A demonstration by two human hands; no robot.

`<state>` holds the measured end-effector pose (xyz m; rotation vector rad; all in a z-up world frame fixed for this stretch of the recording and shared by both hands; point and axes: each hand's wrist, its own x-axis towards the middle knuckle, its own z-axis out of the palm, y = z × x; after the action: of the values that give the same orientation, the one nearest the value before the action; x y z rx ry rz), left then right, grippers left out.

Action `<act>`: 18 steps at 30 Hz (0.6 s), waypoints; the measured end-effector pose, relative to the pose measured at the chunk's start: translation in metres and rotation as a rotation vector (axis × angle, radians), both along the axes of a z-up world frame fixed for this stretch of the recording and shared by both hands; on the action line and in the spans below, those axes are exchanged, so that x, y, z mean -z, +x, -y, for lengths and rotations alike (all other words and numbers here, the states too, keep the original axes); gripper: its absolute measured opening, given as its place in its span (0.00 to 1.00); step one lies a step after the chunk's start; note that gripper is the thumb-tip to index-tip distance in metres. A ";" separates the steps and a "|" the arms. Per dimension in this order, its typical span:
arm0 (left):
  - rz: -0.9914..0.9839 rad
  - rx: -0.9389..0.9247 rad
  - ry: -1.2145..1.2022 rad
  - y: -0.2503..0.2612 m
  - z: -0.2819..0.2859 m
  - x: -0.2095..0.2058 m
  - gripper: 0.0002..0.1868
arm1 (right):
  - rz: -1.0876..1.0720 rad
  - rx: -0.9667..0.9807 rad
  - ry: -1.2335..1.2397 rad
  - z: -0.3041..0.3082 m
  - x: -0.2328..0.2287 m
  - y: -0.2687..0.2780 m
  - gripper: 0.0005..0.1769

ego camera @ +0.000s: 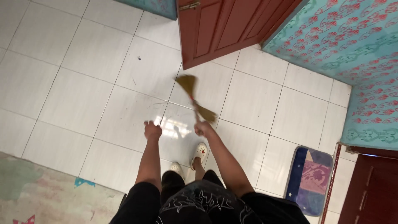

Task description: Sweeping a tiled hallway with a broom and moving floor mats.

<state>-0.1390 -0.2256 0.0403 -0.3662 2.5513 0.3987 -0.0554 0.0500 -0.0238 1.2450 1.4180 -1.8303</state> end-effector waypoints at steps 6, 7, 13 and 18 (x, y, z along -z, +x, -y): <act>-0.198 0.071 0.204 -0.040 -0.037 -0.012 0.25 | -0.084 0.044 -0.437 -0.015 -0.058 -0.090 0.08; -0.220 0.102 0.233 -0.049 -0.037 -0.022 0.27 | -0.103 0.043 -0.443 -0.007 -0.090 -0.105 0.08; -0.345 0.077 0.339 -0.112 0.019 -0.063 0.27 | -0.189 0.093 -0.530 0.068 -0.146 -0.214 0.07; -0.528 0.110 0.413 -0.189 0.081 -0.106 0.30 | -0.208 0.310 -0.688 0.158 -0.172 -0.309 0.07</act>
<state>-0.3282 -0.3070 0.1466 0.0447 2.8671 1.0753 -0.3646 -0.1080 0.1478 0.9586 0.5851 -2.4225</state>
